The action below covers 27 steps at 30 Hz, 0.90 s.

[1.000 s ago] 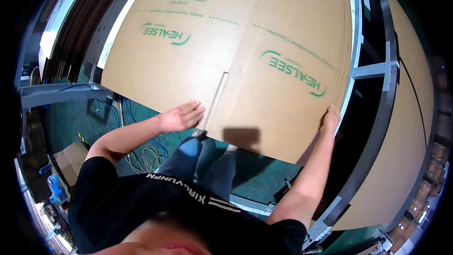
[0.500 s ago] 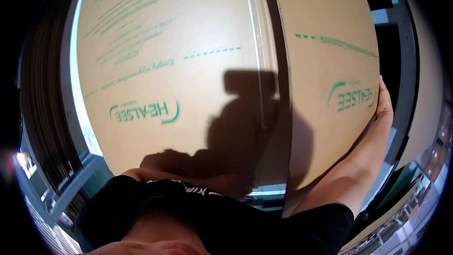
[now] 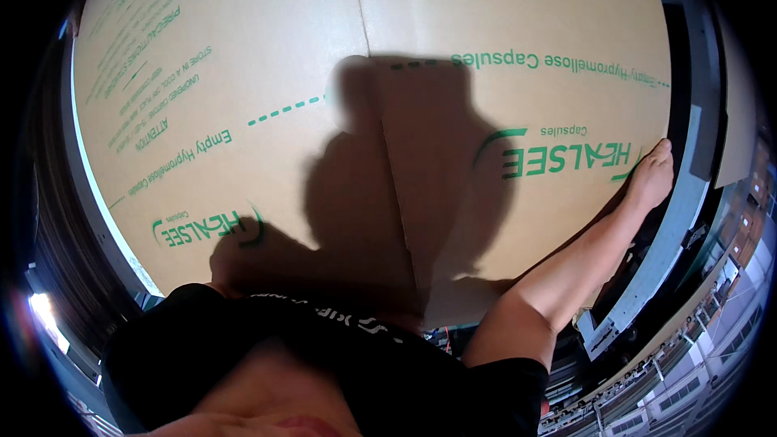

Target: The person assembles flat cardboard sheets into boxes by folding the flaps and tucking the tabs into slots. They work on a green conveyor belt, repeatedly folding the sides and securing the structure by hand.

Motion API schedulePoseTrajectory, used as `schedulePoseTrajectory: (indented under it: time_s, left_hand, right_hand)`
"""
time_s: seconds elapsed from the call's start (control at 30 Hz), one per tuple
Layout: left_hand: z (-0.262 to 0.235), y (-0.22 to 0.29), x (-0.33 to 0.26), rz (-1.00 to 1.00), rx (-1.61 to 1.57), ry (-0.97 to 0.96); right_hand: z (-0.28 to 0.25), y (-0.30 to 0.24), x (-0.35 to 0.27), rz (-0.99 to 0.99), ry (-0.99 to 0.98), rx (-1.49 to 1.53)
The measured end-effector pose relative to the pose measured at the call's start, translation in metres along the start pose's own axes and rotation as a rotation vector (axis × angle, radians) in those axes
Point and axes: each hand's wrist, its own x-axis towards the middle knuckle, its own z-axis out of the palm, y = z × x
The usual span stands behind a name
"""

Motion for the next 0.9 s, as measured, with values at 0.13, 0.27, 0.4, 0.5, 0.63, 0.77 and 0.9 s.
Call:
schedulePoseTrajectory:
  time_s: [0.13,0.27,0.4,0.5,0.63,0.77,0.9]
  left_hand:
    - [0.002,0.004,0.006,-0.034,0.046,0.014]
    - [0.008,0.04,0.01,-0.134,0.126,0.041]
    - [0.002,0.093,0.03,-0.33,0.31,0.119]
    - [-0.016,0.111,0.053,-0.438,0.43,0.18]
    - [-0.005,0.124,0.066,-0.48,0.591,0.298]
    - [0.013,0.127,0.064,-0.489,0.708,0.319]
    - [0.009,0.125,0.062,-0.468,0.708,0.287]
  right_hand:
    - [0.004,-0.018,-0.01,0.132,-0.043,0.074]
    - [0.007,-0.008,0.01,0.173,-0.213,0.083]
    - [-0.012,-0.035,0.003,0.232,-0.296,0.146]
    - [-0.024,-0.037,-0.005,0.244,-0.318,0.247]
    - [-0.013,-0.032,0.002,0.207,-0.35,0.244]
    - [-0.019,-0.033,-0.001,0.094,-0.368,0.268]
    - [-0.028,-0.037,-0.006,0.039,-0.364,0.321]
